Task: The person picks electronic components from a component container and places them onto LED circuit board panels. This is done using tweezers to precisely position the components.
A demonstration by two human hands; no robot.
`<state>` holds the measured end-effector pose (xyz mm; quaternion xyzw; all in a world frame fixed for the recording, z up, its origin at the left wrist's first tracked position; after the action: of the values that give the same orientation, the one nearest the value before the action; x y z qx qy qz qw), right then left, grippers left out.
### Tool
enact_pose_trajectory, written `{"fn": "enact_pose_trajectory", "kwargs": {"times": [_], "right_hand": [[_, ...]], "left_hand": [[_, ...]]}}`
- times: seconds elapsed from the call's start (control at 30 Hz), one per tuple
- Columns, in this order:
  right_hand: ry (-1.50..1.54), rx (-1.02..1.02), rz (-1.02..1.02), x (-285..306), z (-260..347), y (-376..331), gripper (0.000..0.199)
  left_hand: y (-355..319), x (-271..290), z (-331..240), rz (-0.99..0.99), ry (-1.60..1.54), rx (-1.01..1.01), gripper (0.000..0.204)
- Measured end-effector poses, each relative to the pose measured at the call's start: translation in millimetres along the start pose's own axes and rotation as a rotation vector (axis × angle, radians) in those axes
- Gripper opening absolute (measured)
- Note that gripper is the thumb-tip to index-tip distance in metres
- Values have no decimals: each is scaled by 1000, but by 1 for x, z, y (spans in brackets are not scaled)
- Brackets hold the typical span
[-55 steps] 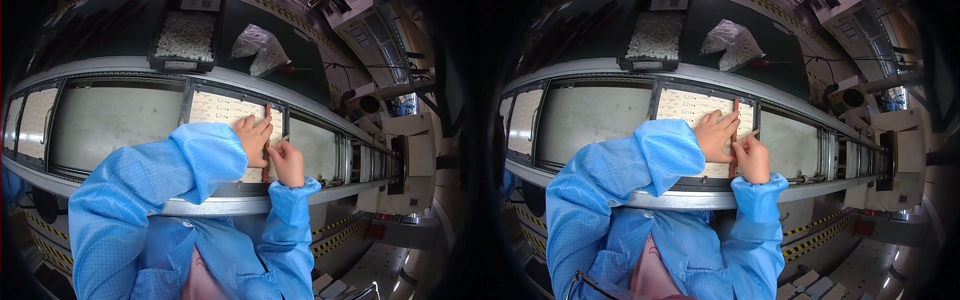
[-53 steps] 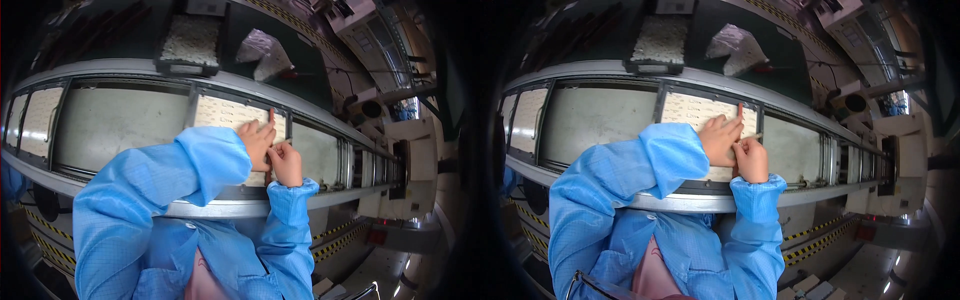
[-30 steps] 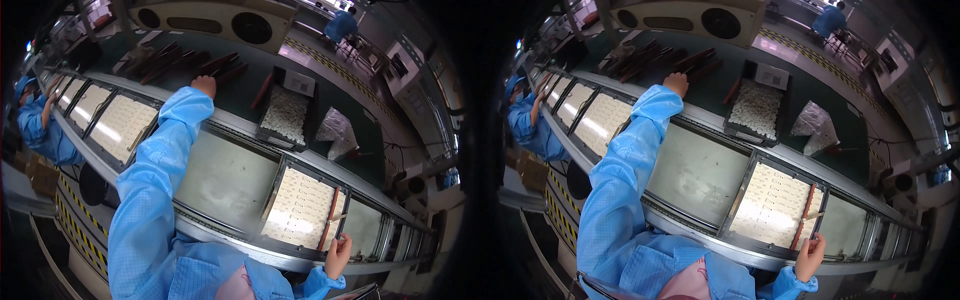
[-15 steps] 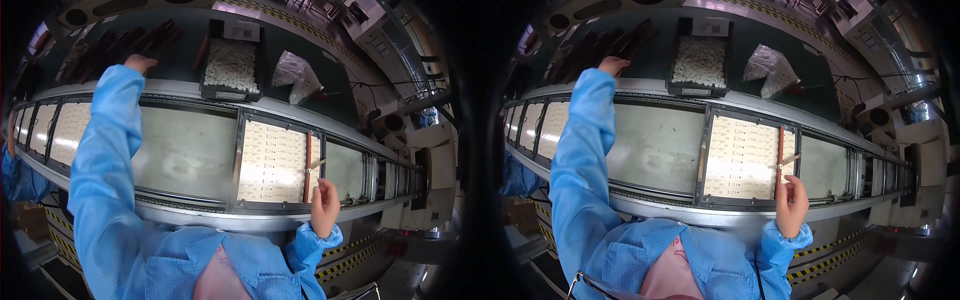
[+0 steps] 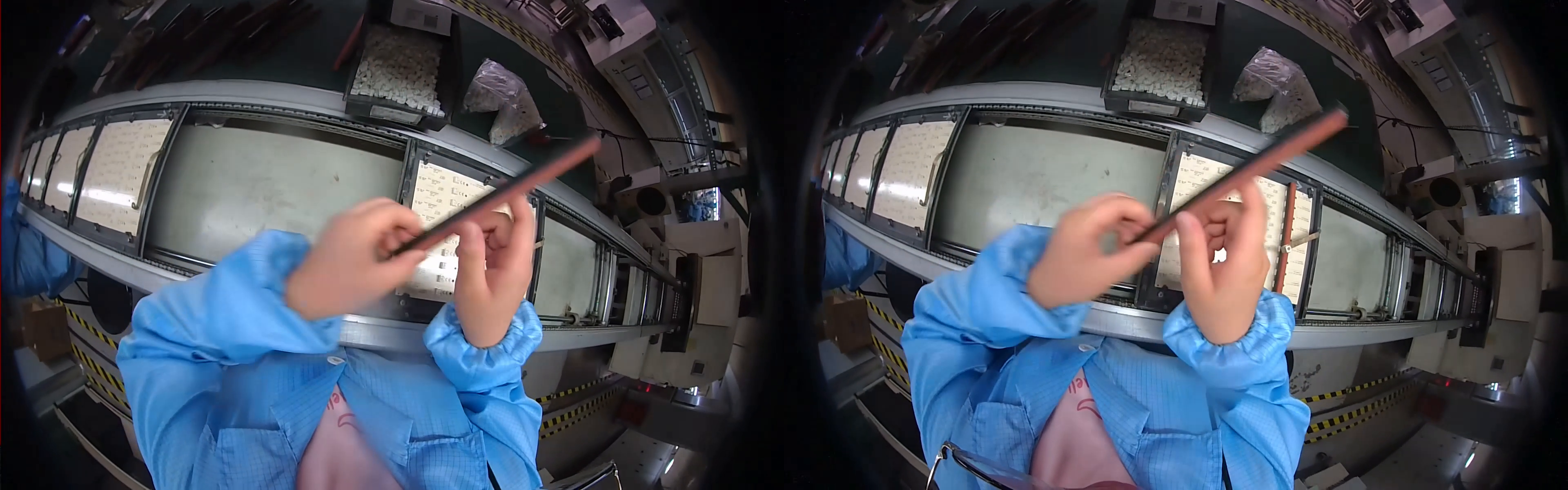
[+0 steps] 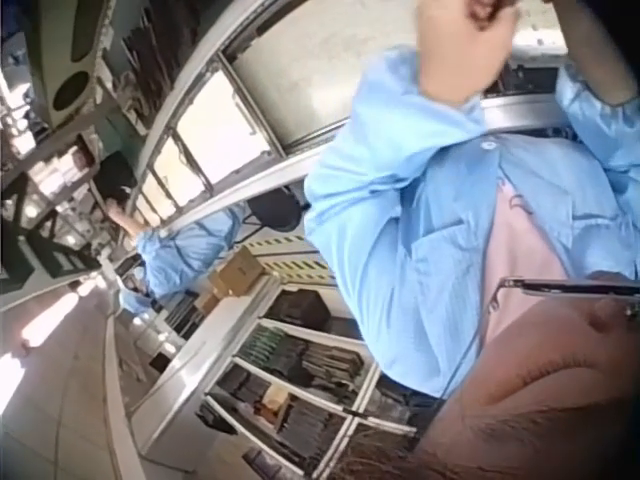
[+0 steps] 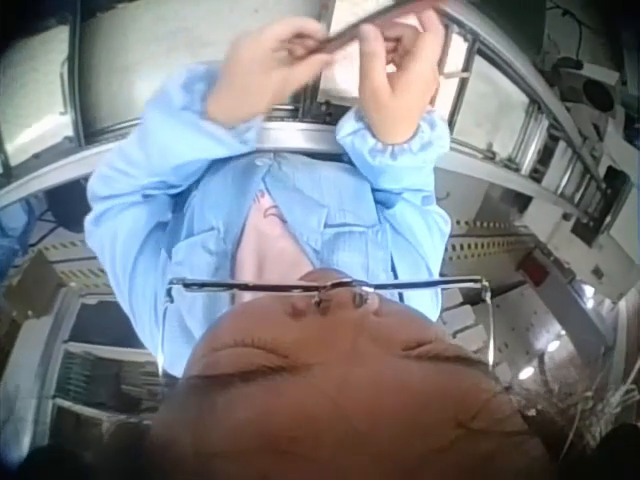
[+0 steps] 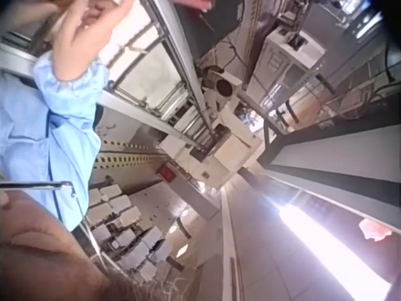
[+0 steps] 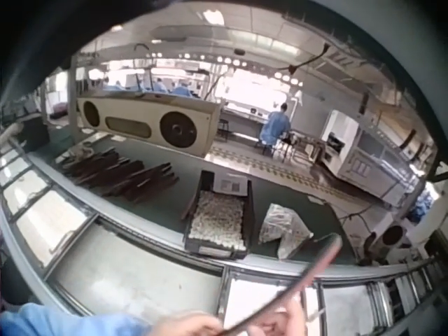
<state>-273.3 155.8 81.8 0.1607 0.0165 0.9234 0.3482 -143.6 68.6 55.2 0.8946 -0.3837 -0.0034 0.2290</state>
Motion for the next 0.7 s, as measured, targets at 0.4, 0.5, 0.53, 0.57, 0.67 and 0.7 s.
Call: {"fn": "enact_pose_trajectory", "kwargs": {"times": [0.4,0.5,0.53,0.57,0.67,0.7], "right_hand": [[-687,-182,-16,45,-87,-10,59],[-721,-281,128,32,-97,-16,55],[-720,-280,130,29,-92,-14,55],[-698,-305,133,27,-89,-11,55],[-785,-171,113,18,-110,-6,54],[-770,-183,105,20,-115,-7,54]], "left_hand": [[31,-23,88,240,553,-128,36],[32,-24,101,309,610,15,35],[32,-25,103,323,591,46,34],[33,-26,103,326,590,43,34],[38,-27,105,293,588,36,31],[40,-27,107,270,587,39,31]]}}
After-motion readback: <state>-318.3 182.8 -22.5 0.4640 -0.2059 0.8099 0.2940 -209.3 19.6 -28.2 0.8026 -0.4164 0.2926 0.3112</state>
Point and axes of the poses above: each hand's wrist, its own y-axis towards the middle knuckle, its own x-axis out of the back of the hand, z = x × y, the point moved 5 cm from there along y, towards the middle knuckle, and after that the axes turned 13 degrees about -x, right-handed, at the moved point
